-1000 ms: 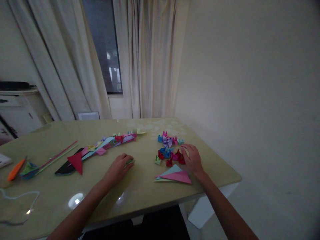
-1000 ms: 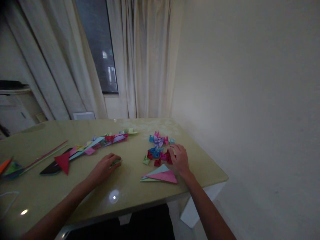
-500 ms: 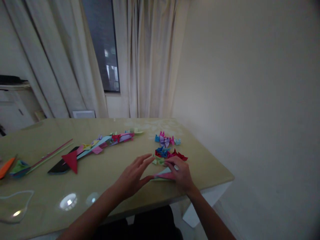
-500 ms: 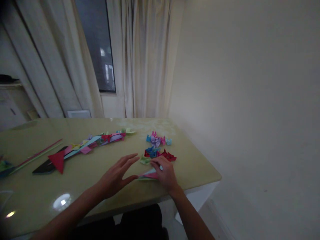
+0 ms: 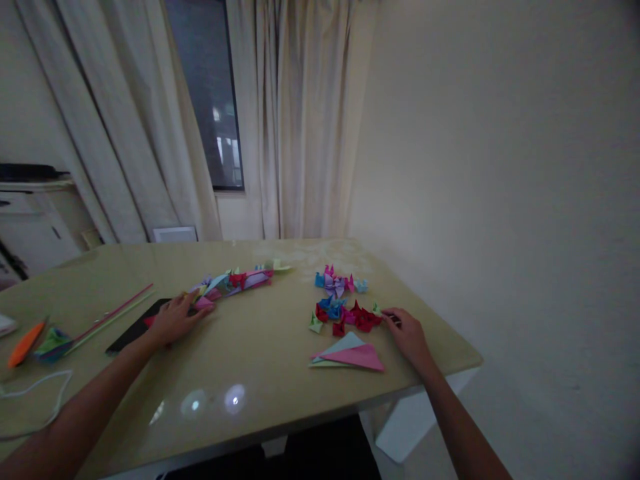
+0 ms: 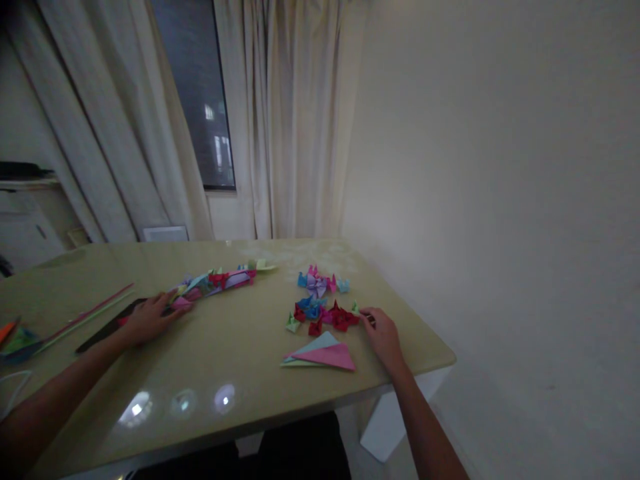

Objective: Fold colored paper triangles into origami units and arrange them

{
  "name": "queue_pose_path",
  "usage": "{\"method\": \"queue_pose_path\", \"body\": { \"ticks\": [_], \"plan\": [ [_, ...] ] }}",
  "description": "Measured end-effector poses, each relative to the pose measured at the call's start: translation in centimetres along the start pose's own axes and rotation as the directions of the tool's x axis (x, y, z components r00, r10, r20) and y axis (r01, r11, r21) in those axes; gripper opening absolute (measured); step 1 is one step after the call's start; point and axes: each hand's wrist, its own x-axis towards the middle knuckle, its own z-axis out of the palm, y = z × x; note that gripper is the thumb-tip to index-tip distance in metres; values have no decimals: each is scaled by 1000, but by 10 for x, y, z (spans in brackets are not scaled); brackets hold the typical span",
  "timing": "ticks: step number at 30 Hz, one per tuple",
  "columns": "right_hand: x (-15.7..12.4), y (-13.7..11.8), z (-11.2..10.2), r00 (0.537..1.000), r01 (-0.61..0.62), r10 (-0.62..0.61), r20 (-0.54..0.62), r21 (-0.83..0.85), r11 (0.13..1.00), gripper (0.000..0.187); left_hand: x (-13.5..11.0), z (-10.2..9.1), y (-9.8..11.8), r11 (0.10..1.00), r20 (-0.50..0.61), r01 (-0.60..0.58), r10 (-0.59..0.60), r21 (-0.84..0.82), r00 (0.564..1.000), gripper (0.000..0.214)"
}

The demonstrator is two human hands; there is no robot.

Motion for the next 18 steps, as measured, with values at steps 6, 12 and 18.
{"method": "queue_pose_path", "body": {
  "ticks": [6, 12, 18],
  "plan": [
    [-5, -4, -3, 1000, 9, -10, 9, 91, 996, 35, -4, 16, 67, 968, -33, -187, 184, -170, 982, 80],
    [-4, -2, -1, 1000, -22, 24, -14, 95, 995, 36, 22, -2, 54, 972, -172, 178, -203, -150, 964, 81],
    [-6, -3, 0, 1000, -29, 27, 12, 98, 995, 36, 50, 9, 39, 953, 59, 92, -78, -289, 995, 90]
  ]
}}
